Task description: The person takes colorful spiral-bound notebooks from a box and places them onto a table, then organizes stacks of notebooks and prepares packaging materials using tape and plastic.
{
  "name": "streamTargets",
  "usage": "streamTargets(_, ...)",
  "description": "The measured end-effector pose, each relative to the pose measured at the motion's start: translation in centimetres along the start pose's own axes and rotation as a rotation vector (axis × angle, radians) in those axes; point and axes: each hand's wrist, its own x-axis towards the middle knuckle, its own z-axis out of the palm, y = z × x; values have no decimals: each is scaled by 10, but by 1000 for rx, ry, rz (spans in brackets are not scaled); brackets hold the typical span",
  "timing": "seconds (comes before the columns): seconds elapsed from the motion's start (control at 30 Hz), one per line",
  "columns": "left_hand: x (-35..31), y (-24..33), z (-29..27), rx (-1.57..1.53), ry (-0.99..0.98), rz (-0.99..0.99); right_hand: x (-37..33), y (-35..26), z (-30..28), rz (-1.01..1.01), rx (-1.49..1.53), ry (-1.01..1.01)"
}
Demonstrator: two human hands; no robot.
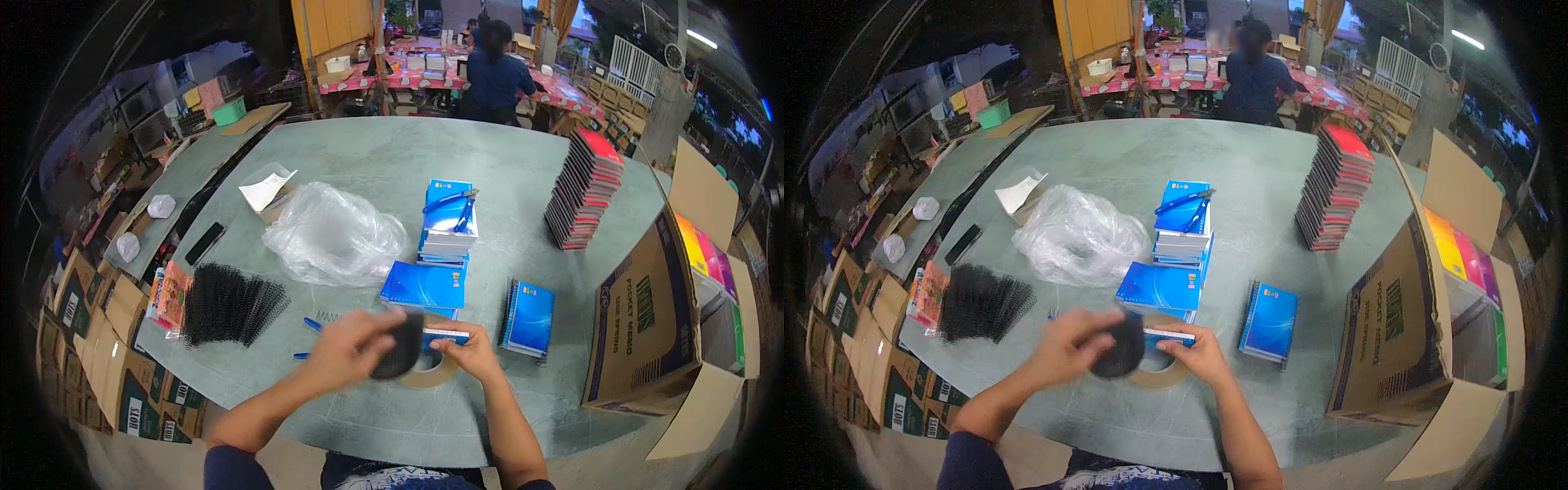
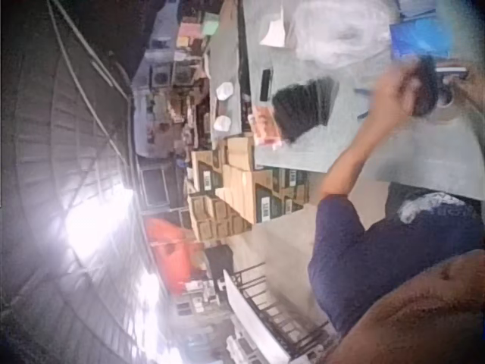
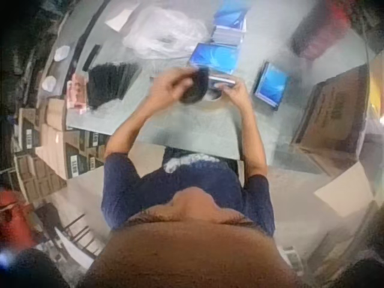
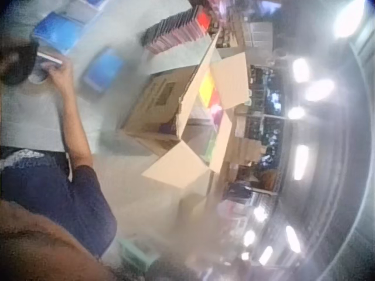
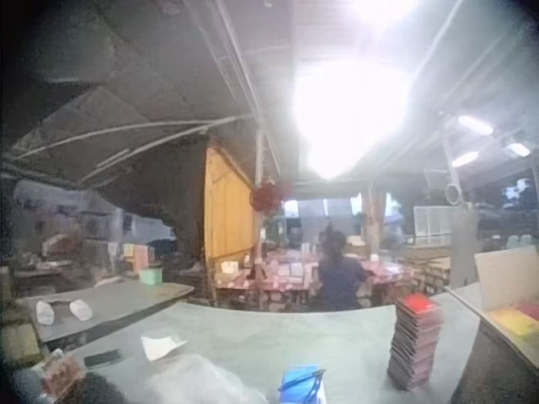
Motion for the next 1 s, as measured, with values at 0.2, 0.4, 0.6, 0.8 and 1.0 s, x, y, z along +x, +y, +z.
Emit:
streamTargets(0.2, -5, -1, 14, -23, -181, -7, -5, -6, 2, 26, 7, 14)
streamTargets(0.4, -4, 2, 15, -18, -28, -34, -12, 2, 1, 24, -19, 14)
streamTargets(0.6, 17, 1, -3, -79, 205, -105, -15, -2, -1, -49, 32, 26)
streamTargets(0.8, 9, -2, 17, -81, 90, 1, -16, -8, -4, 4, -30, -13)
streamTargets(1.0, -7, 7, 23, -63, -208, -59, -13, -5, -5, 43, 116, 15)
